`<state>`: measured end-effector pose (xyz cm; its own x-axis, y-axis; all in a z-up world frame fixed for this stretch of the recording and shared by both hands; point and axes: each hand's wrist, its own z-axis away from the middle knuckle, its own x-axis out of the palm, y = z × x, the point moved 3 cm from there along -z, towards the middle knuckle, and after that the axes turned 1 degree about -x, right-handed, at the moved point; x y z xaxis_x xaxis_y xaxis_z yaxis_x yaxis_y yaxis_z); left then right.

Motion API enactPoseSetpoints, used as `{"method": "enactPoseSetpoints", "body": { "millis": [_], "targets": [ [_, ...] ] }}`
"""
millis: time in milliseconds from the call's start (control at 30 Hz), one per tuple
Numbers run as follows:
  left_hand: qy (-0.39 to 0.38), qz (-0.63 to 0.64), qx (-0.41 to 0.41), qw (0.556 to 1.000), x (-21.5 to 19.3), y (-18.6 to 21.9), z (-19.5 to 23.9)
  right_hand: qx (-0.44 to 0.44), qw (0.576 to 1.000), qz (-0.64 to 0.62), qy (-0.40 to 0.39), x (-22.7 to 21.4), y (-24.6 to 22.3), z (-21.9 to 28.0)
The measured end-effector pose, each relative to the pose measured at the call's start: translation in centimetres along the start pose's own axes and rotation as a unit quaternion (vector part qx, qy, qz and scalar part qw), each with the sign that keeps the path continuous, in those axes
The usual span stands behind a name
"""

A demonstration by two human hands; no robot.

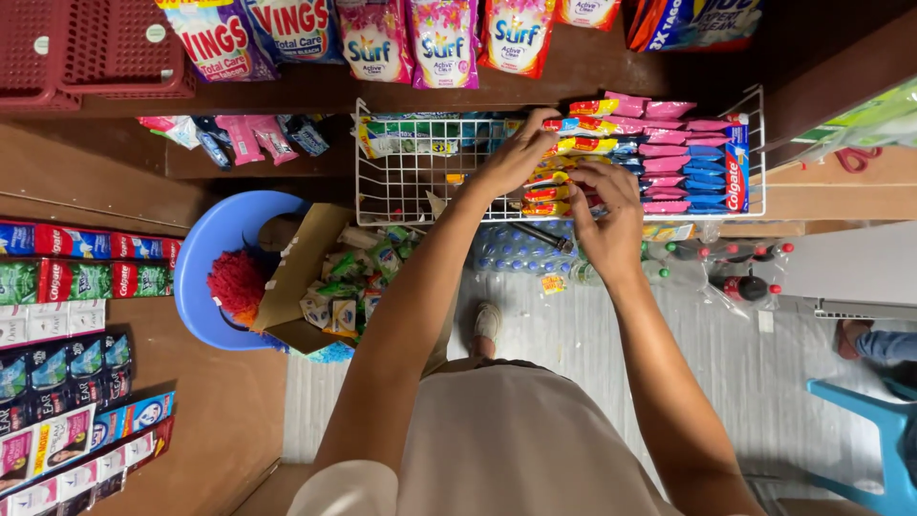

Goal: Restocking detergent sachets from a cardboard box onto a wire shelf.

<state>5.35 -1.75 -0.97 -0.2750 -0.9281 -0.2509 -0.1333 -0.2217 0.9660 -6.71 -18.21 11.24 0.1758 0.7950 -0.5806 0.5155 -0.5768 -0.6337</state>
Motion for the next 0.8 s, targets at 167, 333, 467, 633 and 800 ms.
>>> {"method": "enactPoseSetpoints", "body": {
  "millis": [167,333,467,633,800],
  "targets": [
    [0.058,0.067,0.014,0.996,-0.9,0.8,0.3,0.004,1.000,0.005,0.003,-0.4,-0.1,0.2],
    [0.120,0.044,-0.045,0.991,-2.3,1.7,0.9,0.012,1.000,0.002,-0.005,-0.8,-0.2,0.4],
    [0.160,0.042,-0.058,0.985,-3.1,0.9,2.7,0.024,1.000,-0.010,-0.012,-0.5,-0.7,0.9],
    [0.231,0.052,-0.022,0.971,-5.8,5.7,9.7,0.001,0.999,-0.013,-0.041,0.9,-3.0,1.4],
    [0.367,-0.006,0.024,0.930,-9.6,8.8,19.8,-0.057,0.993,-0.045,-0.093,3.4,-6.8,3.3]
  ]
}}
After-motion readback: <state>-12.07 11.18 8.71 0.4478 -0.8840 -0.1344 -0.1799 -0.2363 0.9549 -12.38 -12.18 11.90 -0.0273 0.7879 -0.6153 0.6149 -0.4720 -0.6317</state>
